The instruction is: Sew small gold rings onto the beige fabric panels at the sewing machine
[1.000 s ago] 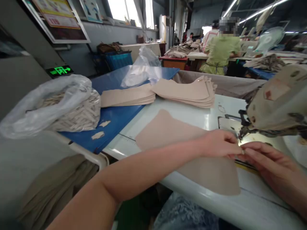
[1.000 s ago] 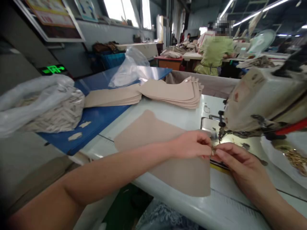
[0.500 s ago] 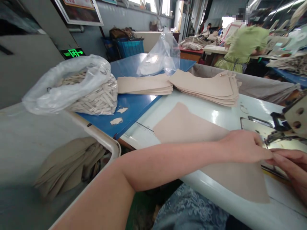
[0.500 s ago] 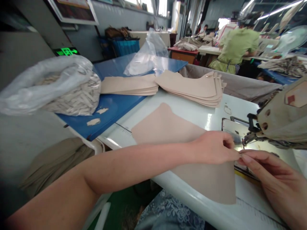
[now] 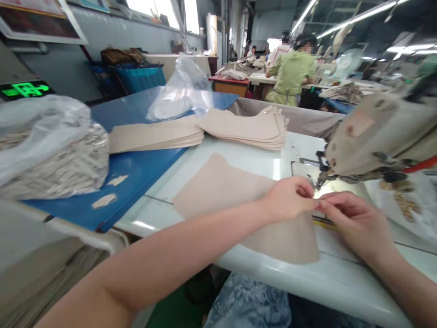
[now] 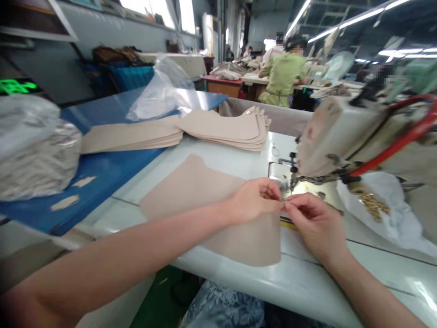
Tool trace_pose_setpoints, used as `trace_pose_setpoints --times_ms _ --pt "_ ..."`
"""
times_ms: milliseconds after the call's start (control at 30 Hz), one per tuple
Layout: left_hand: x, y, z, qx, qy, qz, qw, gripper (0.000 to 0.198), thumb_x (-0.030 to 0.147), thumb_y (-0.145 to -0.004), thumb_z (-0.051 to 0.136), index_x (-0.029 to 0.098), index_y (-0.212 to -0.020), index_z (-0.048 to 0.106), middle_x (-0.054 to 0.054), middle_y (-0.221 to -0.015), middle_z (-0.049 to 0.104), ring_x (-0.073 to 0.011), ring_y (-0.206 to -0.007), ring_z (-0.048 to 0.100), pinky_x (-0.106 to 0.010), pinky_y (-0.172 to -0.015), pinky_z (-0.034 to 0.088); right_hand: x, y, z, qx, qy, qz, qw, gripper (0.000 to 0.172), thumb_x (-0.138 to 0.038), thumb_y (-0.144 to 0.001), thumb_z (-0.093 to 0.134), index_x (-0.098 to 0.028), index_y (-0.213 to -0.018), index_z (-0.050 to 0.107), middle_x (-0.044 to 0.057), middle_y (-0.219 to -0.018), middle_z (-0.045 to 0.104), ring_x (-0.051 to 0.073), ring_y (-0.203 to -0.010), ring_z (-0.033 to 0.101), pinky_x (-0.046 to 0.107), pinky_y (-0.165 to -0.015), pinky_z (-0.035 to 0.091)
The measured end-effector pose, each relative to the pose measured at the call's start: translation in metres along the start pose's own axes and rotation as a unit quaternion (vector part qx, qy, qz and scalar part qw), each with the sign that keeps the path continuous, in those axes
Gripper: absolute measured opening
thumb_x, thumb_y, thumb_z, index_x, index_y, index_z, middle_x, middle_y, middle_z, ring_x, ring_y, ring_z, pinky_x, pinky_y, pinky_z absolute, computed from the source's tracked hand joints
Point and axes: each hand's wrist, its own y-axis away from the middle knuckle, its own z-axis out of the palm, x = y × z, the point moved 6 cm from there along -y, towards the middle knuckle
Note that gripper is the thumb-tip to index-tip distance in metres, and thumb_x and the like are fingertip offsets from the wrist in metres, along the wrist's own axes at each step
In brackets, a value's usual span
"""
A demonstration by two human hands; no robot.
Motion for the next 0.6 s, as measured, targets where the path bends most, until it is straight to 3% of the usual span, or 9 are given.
trace_pose_setpoints --times_ms 100,200,333,400,600 --pt "0.008 0.004 -0.002 -0.005 0.002 0.032 0.999 0.018 0.015 -0.064 0.064 0.019 -0.066 0.047 0.006 -0.06 0.051 -0.0093 -0.057 0.047 -0.021 -0.056 0.037 -0.007 0.001 0.003 0.001 0.004 -0.09 0.996 0.013 -0.031 -0.075 0.064 -0.023 -0.066 0.059 0.001 -0.072 0.063 0.016 -0.066 0.057 0.029 -0.064 0.046" --pt "0.012 0.004 -0.007 0.003 -0.009 0.048 0.999 0.016 0.017 -0.065 0.062 0.019 -0.067 0.046 0.006 -0.061 0.051 -0.009 -0.057 0.047 -0.021 -0.056 0.037 -0.009 -0.001 0.006 -0.004 0.0 -0.116 0.993 0.012 -0.026 -0.078 0.06 -0.02 -0.068 0.059 0.002 -0.073 0.063 0.015 -0.067 0.057 0.027 -0.064 0.046" --pt "0.012 0.005 -0.011 0.022 -0.035 0.039 0.998 0.015 0.019 -0.067 0.062 0.019 -0.069 0.048 0.005 -0.065 0.053 -0.0105 -0.062 0.051 -0.022 -0.061 0.039 0.001 -0.005 0.005 0.014 -0.072 -0.068 0.995 0.01 -0.028 -0.075 0.062 -0.02 -0.079 0.059 -0.001 -0.067 0.06 0.013 -0.061 0.054 0.025 -0.059 0.044" --pt "0.013 0.006 -0.012 0.026 -0.048 0.038 0.998 0.013 0.02 -0.068 0.061 0.02 -0.069 0.048 0.006 -0.064 0.052 -0.0112 -0.062 0.051 -0.022 -0.061 0.04 0.006 -0.007 0.008 -0.008 -0.114 -0.035 0.993 0.015 -0.032 -0.072 0.064 -0.022 -0.083 0.06 -0.003 -0.069 0.062 0.014 -0.063 0.056 0.025 -0.061 0.045" --pt "0.01 0.005 -0.012 0.014 -0.061 0.027 0.998 0.01 0.023 -0.071 0.061 0.022 -0.07 0.051 0.007 -0.066 0.054 -0.013 -0.066 0.051 -0.023 -0.064 0.041 0.003 -0.007 0.014 -0.06 -0.131 -0.023 0.989 0.01 -0.038 -0.074 0.064 -0.029 -0.068 0.063 -0.01 -0.063 0.062 0.013 -0.062 0.056 0.024 -0.062 0.043"
